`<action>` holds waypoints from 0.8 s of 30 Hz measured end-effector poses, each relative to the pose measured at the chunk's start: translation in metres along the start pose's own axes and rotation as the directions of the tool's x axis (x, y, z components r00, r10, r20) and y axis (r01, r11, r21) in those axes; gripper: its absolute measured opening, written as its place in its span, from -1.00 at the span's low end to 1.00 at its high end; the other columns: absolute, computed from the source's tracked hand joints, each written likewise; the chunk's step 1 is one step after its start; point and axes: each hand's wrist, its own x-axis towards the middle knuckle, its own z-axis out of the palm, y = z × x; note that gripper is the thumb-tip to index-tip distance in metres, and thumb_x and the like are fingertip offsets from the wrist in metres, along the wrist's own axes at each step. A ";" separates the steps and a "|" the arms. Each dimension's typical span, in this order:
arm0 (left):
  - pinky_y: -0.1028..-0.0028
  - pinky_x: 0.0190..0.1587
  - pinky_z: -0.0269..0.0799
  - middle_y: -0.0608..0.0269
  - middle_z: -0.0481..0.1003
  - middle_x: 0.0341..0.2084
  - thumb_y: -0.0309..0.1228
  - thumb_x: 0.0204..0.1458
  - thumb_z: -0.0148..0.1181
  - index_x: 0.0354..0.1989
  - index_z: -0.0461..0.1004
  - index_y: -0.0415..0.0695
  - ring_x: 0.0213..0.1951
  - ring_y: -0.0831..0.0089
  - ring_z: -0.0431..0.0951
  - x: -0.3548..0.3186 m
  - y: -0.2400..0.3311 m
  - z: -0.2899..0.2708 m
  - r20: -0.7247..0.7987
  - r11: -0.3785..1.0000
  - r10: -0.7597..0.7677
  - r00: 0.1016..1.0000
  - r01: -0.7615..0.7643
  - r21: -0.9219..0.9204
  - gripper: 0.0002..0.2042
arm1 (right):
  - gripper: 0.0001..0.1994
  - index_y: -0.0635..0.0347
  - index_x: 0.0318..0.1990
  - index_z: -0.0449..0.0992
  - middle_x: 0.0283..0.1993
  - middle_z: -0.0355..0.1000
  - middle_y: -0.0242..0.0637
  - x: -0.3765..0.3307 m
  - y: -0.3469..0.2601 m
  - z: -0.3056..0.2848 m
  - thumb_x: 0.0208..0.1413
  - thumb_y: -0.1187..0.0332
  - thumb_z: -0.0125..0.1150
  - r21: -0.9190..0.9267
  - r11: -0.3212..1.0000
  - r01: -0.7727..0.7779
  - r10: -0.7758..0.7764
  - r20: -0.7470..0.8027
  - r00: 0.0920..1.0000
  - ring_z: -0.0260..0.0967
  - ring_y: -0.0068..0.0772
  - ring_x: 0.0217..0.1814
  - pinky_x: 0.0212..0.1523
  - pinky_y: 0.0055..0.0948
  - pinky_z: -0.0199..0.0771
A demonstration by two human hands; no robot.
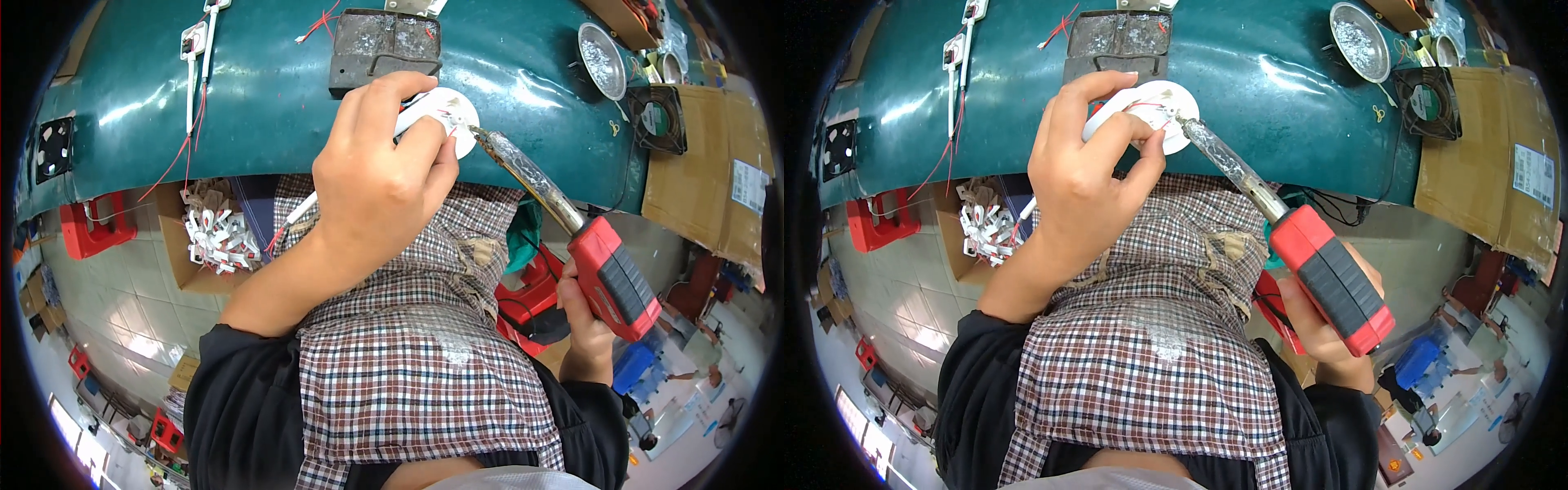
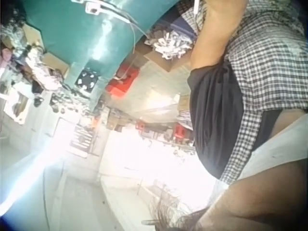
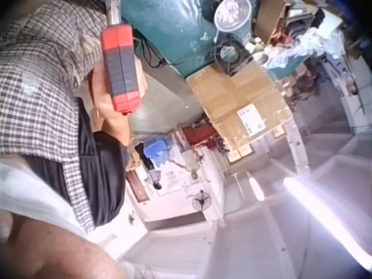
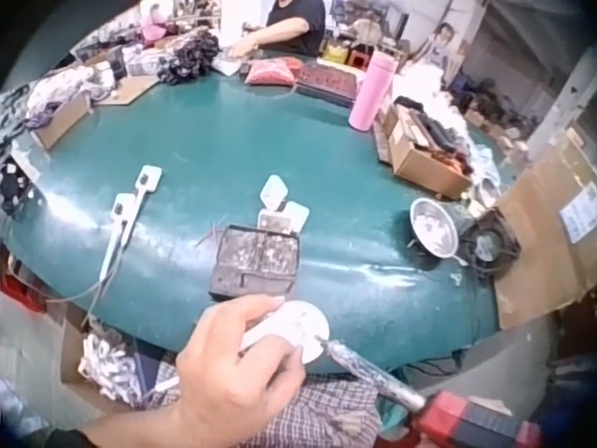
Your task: Soldering wires onto small circuit boards or components and assembling them into plastic housings.
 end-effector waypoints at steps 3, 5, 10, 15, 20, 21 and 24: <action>0.34 -0.24 0.48 0.15 0.51 -0.12 -0.55 -0.26 0.43 -0.52 0.53 -0.13 -0.21 0.19 0.55 0.000 -0.001 -0.001 0.005 1.000 0.001 1.000 -0.001 -0.003 -0.84 | -0.76 0.32 -0.29 0.57 -0.43 0.45 -0.20 0.005 0.002 0.002 -0.21 0.60 0.35 -0.004 1.000 0.025 -0.025 0.002 1.000 0.42 -0.23 -0.49 -0.43 -0.38 0.40; 0.34 -0.24 0.48 0.15 0.51 -0.12 -0.55 -0.26 0.43 -0.52 0.53 -0.13 -0.21 0.19 0.56 -0.001 -0.001 -0.001 0.010 1.000 -0.005 1.000 0.005 -0.006 -0.84 | -0.77 0.31 -0.30 0.57 -0.44 0.45 -0.21 0.007 0.002 0.002 -0.22 0.60 0.36 -0.022 0.999 0.038 -0.037 0.016 0.999 0.42 -0.24 -0.50 -0.43 -0.38 0.40; 0.34 -0.23 0.49 0.15 0.52 -0.12 -0.55 -0.26 0.43 -0.51 0.55 -0.12 -0.21 0.20 0.56 -0.002 -0.001 -0.001 0.002 1.000 -0.010 1.000 0.010 -0.023 -0.84 | -0.76 0.32 -0.31 0.56 -0.44 0.45 -0.20 0.016 0.000 0.003 -0.24 0.61 0.36 -0.088 0.988 0.128 -0.123 0.064 0.990 0.43 -0.21 -0.50 -0.44 -0.38 0.41; 0.34 -0.22 0.49 0.15 0.52 -0.12 -0.55 -0.27 0.43 -0.50 0.56 -0.12 -0.20 0.20 0.57 -0.001 0.000 -0.002 0.008 0.999 -0.009 1.000 0.009 -0.032 -0.84 | -0.75 0.33 -0.31 0.56 -0.43 0.45 -0.18 0.021 -0.005 0.003 -0.26 0.61 0.36 -0.108 0.980 0.169 -0.162 0.070 0.984 0.43 -0.21 -0.50 -0.45 -0.38 0.42; 0.34 -0.21 0.50 0.15 0.52 -0.12 -0.55 -0.27 0.43 -0.49 0.57 -0.11 -0.18 0.20 0.57 -0.002 0.000 -0.002 0.013 0.999 -0.019 1.000 0.020 -0.037 -0.84 | -0.79 0.33 -0.36 0.55 -0.44 0.46 -0.18 0.029 -0.013 -0.001 -0.26 0.60 0.34 -0.115 0.970 0.212 -0.201 0.106 0.974 0.45 -0.22 -0.50 -0.45 -0.39 0.42; 0.34 -0.21 0.50 0.15 0.52 -0.12 -0.55 -0.27 0.43 -0.48 0.57 -0.11 -0.18 0.20 0.57 -0.002 0.000 -0.002 0.018 0.999 -0.021 1.000 0.022 -0.038 -0.84 | -0.80 0.33 -0.37 0.54 -0.44 0.46 -0.18 0.033 -0.017 -0.002 -0.26 0.60 0.33 -0.137 0.955 0.263 -0.247 0.125 0.961 0.45 -0.23 -0.50 -0.45 -0.40 0.43; 0.34 -0.20 0.50 0.14 0.52 -0.12 -0.56 -0.27 0.43 -0.48 0.57 -0.12 -0.17 0.20 0.58 -0.003 -0.001 -0.002 0.018 0.999 -0.020 1.000 0.021 -0.040 -0.84 | -0.82 0.32 -0.40 0.54 -0.45 0.45 -0.19 0.040 -0.027 -0.007 -0.27 0.60 0.31 -0.202 0.927 0.316 -0.284 0.174 0.943 0.46 -0.24 -0.49 -0.45 -0.42 0.42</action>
